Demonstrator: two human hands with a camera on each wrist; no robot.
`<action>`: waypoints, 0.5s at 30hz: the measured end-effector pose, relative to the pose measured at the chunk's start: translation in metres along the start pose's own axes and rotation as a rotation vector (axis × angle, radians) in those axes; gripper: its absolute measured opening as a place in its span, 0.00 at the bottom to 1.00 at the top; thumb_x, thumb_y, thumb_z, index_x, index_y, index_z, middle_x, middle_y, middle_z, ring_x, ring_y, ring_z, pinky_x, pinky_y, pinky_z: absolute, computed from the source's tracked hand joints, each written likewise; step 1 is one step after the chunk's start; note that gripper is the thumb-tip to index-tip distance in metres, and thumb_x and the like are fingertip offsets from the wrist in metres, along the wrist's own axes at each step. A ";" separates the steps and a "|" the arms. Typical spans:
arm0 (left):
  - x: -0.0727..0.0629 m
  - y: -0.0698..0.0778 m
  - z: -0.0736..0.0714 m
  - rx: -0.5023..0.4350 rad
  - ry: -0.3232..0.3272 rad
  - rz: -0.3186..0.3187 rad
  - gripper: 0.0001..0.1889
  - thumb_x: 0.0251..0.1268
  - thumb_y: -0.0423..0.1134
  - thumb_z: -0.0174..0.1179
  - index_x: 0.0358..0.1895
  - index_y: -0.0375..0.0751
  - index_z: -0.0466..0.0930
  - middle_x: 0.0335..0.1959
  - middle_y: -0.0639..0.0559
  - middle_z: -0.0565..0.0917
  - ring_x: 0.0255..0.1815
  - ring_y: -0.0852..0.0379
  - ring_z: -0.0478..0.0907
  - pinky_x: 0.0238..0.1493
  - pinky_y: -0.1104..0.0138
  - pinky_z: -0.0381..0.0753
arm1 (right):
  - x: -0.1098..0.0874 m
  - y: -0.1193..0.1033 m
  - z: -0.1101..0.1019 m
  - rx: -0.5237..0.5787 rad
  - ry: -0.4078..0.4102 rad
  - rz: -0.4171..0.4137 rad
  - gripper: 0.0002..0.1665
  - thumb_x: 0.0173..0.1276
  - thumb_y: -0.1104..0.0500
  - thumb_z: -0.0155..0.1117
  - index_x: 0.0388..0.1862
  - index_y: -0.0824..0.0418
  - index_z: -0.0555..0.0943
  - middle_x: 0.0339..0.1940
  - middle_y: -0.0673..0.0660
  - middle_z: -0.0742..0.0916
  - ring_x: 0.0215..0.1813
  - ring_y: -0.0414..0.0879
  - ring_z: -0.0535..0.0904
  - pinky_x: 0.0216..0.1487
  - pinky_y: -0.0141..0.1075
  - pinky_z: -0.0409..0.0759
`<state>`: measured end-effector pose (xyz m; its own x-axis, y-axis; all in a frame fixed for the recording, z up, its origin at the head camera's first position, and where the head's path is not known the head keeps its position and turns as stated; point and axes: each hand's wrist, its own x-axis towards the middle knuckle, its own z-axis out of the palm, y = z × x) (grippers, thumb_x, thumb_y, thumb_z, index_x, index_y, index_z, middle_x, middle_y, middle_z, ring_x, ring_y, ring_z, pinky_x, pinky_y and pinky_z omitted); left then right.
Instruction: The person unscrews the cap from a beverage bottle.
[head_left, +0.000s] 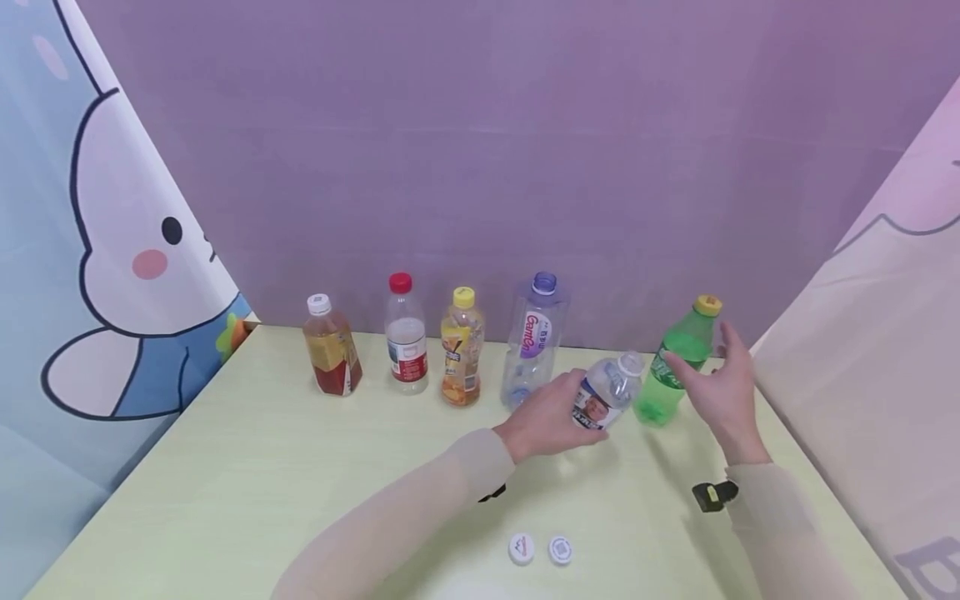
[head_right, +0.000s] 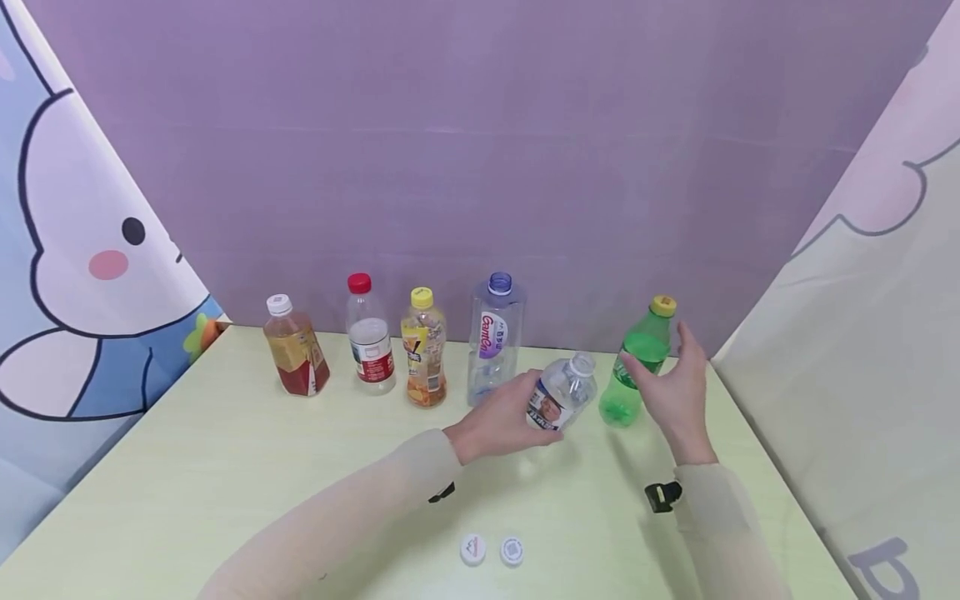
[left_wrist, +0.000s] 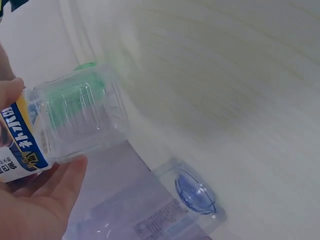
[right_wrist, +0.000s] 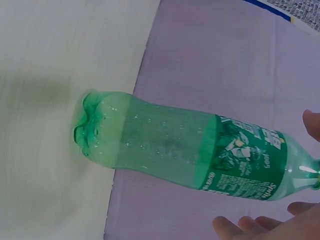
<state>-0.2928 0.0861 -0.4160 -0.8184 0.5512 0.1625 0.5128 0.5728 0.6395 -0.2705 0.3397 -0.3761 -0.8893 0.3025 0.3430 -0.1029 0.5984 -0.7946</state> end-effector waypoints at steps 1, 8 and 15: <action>0.001 0.001 0.001 0.015 -0.003 -0.003 0.43 0.55 0.56 0.76 0.71 0.49 0.66 0.53 0.59 0.80 0.48 0.66 0.78 0.49 0.69 0.80 | 0.001 0.000 0.001 0.003 0.003 0.001 0.60 0.69 0.44 0.69 0.84 0.61 0.43 0.82 0.67 0.57 0.76 0.67 0.57 0.69 0.67 0.62; 0.007 0.005 0.011 0.082 -0.001 -0.033 0.43 0.55 0.57 0.75 0.71 0.46 0.66 0.53 0.57 0.81 0.48 0.64 0.79 0.49 0.67 0.81 | 0.007 0.003 0.005 0.023 0.015 0.021 0.58 0.69 0.45 0.70 0.84 0.62 0.47 0.80 0.68 0.61 0.76 0.68 0.58 0.69 0.69 0.60; 0.010 0.008 0.013 0.098 0.018 -0.090 0.44 0.57 0.57 0.74 0.71 0.44 0.64 0.51 0.55 0.82 0.46 0.62 0.81 0.47 0.67 0.81 | 0.012 0.005 0.010 0.025 -0.014 0.055 0.61 0.69 0.41 0.68 0.84 0.64 0.44 0.81 0.70 0.58 0.78 0.69 0.55 0.72 0.66 0.60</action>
<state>-0.2937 0.1047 -0.4192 -0.8662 0.4847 0.1216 0.4593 0.6765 0.5756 -0.2865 0.3391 -0.3810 -0.9000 0.3237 0.2918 -0.0647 0.5628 -0.8241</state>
